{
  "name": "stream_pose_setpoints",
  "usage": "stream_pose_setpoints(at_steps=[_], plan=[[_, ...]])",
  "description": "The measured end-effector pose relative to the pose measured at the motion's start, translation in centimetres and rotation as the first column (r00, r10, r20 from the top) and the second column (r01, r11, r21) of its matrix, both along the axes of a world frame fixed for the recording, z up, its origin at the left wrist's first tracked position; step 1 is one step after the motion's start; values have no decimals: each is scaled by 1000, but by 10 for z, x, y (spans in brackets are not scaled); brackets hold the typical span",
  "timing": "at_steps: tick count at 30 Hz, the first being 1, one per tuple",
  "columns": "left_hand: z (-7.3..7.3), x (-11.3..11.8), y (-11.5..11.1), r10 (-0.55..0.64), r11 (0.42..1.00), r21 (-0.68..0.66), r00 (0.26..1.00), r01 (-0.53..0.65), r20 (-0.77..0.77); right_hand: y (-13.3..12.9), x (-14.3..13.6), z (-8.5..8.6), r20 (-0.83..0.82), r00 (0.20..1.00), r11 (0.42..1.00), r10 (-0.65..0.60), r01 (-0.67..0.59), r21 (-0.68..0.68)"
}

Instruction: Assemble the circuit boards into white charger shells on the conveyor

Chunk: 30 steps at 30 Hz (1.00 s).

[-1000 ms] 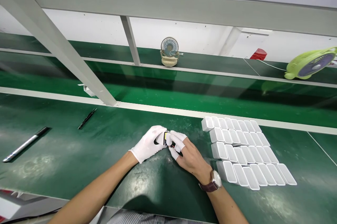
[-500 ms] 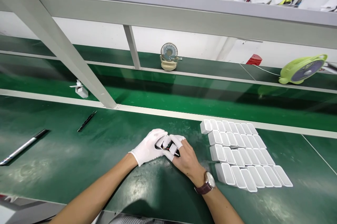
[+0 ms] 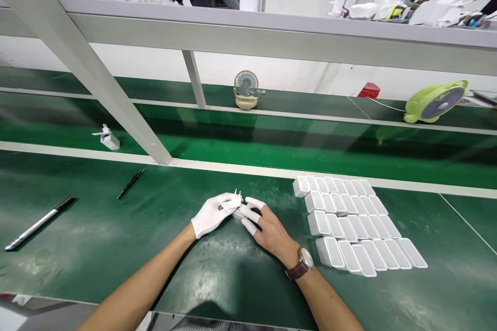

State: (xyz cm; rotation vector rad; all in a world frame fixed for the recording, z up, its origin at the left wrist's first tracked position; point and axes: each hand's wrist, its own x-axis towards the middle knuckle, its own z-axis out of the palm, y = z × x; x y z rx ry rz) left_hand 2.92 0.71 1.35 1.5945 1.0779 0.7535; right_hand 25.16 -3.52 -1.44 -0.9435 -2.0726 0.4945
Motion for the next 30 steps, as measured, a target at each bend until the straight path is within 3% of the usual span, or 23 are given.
stream_pose_setpoints(at_steps=[8, 12, 17, 20, 23, 26, 30], plan=[[-7, 0, 2, 32, 993, -112, 999, -27, 43, 2, 4, 0, 224, 975, 990, 5, -37, 139], [-4, -1, 3, 36, 991, -131, 998, -30, 43, 3, 2, -6, 243, 969, 986, -32, -9, 167], [-6, -8, 8, -40, 977, -202, 994, 60, 103, 1, 0, -5, 244, 970, 991, -2, -30, 129], [-6, -13, 10, -82, 983, -151, 983, 107, 162, 1, -2, -5, 225, 974, 991, 12, -41, 124], [-3, -16, 11, -100, 994, -18, 979, 104, 178, 3, -6, -5, 151, 989, 989, 1, -24, 147], [-2, -19, 9, -23, 996, 85, 985, 8, 169, 7, -9, 3, 67, 998, 984, -23, 10, 179], [-1, -22, 5, 100, 984, 120, 962, -133, 253, 13, -16, 18, -7, 997, 973, -73, 72, 219]])
